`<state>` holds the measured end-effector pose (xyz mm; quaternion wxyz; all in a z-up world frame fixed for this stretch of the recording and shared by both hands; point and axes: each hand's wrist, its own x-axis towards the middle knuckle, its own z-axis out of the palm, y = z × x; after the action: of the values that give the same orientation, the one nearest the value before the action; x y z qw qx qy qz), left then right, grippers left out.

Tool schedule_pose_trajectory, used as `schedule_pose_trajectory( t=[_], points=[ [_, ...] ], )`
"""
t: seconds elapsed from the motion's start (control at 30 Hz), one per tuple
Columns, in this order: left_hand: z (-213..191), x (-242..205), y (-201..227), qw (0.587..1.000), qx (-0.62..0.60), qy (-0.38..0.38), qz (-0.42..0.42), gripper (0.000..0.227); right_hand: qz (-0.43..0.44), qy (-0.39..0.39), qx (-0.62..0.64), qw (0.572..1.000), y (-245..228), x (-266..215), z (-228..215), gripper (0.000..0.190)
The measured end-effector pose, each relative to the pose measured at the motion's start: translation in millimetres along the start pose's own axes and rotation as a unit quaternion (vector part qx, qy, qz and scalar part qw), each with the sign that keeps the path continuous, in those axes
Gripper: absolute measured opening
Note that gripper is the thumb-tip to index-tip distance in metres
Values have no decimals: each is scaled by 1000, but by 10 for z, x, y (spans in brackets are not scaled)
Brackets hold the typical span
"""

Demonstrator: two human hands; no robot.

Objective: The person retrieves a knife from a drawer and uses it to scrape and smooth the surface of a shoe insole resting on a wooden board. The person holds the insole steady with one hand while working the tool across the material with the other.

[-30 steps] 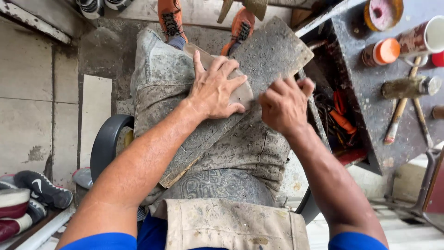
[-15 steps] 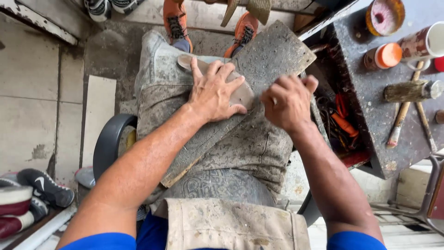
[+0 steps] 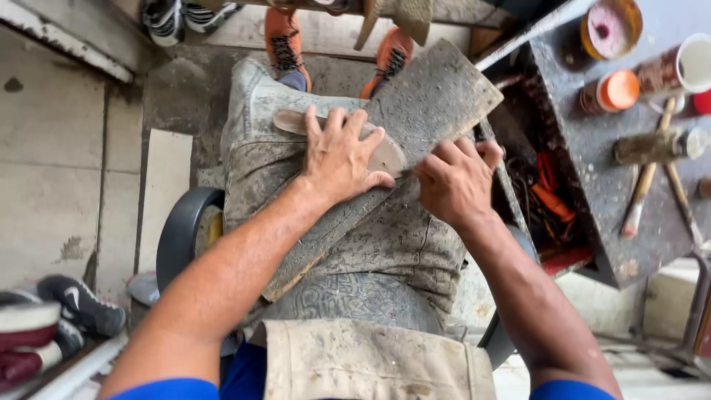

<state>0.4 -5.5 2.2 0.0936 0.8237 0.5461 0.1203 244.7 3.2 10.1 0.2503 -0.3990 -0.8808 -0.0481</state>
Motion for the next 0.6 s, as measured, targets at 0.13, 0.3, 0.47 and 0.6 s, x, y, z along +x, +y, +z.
schedule_pose_trajectory(
  t=[0.13, 0.3, 0.47, 0.6],
  points=[
    [-75, -57, 71, 999, -16, -26, -24, 86, 14, -9, -3, 1000, 98, -1, 15, 22],
    [-28, 47, 19, 1000, 6, 1, 1, 86, 1, 14, -5, 1000, 35, 3, 88, 20],
    [-63, 16, 38, 1000, 11, -8, -16, 89, -10, -12, 26, 1000, 176, 83, 112, 26],
    [-114, -48, 75, 1000, 4, -3, -7, 84, -24, -8, -2, 1000, 133, 3, 203, 25]
  ],
)
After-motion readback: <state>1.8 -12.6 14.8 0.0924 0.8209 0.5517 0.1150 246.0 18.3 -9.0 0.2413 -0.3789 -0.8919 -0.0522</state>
